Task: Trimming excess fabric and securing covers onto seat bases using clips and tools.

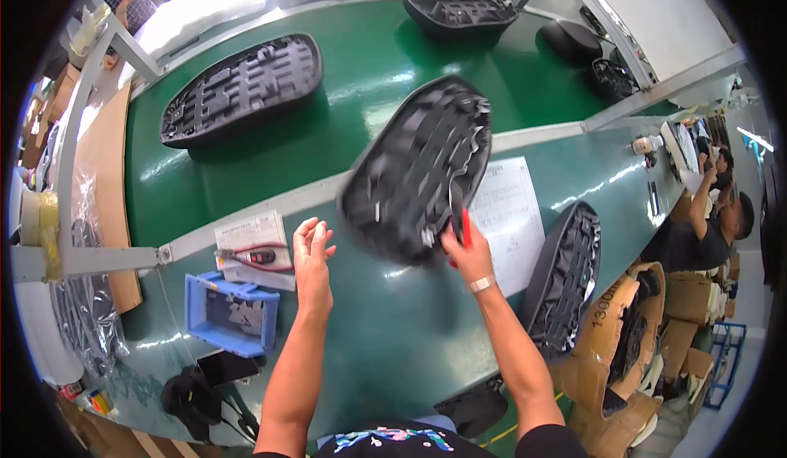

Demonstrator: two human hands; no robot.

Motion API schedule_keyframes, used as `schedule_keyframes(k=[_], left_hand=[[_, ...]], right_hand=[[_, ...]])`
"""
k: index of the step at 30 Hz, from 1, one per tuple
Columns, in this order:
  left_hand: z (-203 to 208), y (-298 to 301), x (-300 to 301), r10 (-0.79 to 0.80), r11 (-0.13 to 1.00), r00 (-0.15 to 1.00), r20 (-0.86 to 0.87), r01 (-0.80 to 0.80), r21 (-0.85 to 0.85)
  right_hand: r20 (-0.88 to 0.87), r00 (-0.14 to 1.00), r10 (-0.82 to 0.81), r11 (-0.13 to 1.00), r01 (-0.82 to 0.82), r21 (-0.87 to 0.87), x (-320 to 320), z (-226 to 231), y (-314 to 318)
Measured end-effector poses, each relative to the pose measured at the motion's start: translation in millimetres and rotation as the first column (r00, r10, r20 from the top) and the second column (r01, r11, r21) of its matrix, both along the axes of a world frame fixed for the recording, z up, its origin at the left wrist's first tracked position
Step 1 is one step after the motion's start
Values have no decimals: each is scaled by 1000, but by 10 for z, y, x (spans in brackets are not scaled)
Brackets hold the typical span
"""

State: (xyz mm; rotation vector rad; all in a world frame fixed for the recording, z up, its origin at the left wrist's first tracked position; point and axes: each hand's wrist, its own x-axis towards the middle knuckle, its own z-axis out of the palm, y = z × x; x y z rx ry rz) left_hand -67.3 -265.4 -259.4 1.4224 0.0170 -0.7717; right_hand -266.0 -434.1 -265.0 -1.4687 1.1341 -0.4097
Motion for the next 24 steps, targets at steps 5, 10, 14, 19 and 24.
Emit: schedule_keyframes(k=[5, 10, 14, 19, 24], left_hand=[[-37, 348, -626, -222, 968, 974, 40, 215, 130], [-51, 1075, -1389, -289, 934, 948, 131, 249, 257], [414, 1085, -1712, -442, 839, 501, 744, -62, 541], [324, 608, -2136, -582, 789, 374, 722, 45, 613], [119, 450, -2247, -471, 858, 434, 768, 25, 513]], right_hand=[[-257, 868, 426, 853, -480, -207, -1635, 458, 1128], [-243, 935, 257, 966, -242, 92, -2487, 531, 2061], [-367, 912, 184, 966, -98, 241, -2585, 633, 2168], [-296, 955, -15, 971, 84, 225, -2400, 681, 2162], [-319, 946, 59, 921, -175, -348, -1959, 750, 1791]])
